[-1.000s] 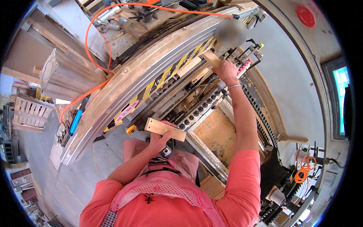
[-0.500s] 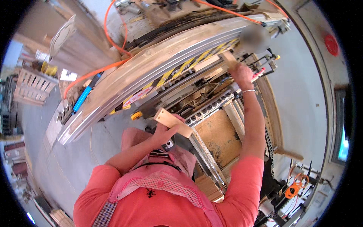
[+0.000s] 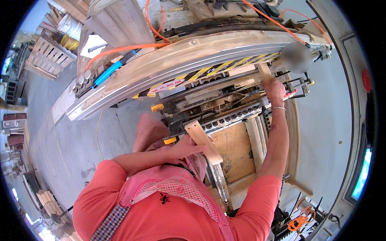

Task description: The person repeatedly picks up small wooden blocks from a table, places them into a woodworking machine, and retrieves the processed pieces. The person stacks the finished blocks on a nearby pile.

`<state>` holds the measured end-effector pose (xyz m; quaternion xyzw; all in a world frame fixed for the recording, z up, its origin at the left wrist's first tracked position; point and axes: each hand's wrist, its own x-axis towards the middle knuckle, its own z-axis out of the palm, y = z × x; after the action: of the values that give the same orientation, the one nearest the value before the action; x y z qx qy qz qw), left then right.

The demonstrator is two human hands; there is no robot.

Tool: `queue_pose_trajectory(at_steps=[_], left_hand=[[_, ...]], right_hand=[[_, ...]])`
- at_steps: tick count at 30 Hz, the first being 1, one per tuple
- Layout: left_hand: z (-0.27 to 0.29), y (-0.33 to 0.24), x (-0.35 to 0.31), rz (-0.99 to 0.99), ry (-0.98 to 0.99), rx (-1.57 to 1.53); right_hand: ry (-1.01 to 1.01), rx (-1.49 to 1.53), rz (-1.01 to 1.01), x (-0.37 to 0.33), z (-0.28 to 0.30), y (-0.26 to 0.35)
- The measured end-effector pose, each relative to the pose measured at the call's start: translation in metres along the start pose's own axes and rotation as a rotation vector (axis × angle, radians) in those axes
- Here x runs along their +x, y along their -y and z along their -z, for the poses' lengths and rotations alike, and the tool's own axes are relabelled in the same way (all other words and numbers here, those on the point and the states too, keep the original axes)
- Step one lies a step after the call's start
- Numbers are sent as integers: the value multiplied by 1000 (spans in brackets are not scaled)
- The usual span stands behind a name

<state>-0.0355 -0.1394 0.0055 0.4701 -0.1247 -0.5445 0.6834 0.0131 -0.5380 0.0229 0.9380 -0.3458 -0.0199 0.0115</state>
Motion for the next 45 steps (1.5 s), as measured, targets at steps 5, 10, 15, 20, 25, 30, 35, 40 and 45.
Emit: queue_pose_trajectory(at_steps=[5,10,15,20,25,30,35,40,45], left_hand=[[17,8,-6,35,-85,20],[31,2,-32,18,-205,37],[67,-13,-85,-12,-394,38],[137,-10,-159,-214,-811,-50],[283,-31,-251,-359,-1274,148],[481,-39,-326,-340,-1627,304],[631,-40,-330,-122,-1742,413],[669,-59,-291,120,-1695,447],[705,-39,-272,14,-1667,337]], right_hand=[[-21,5,2,2,-4,-1],[-51,-34,142,-1,-4,4],[-64,-98,143,5,-15,-6],[-103,-12,101,3,-15,-6],[-291,-58,20,-46,-2,20],[-263,106,81,-111,-23,18],[-81,79,99,-192,-46,33],[114,12,49,-276,-30,56],[200,118,-78,-313,8,99]])
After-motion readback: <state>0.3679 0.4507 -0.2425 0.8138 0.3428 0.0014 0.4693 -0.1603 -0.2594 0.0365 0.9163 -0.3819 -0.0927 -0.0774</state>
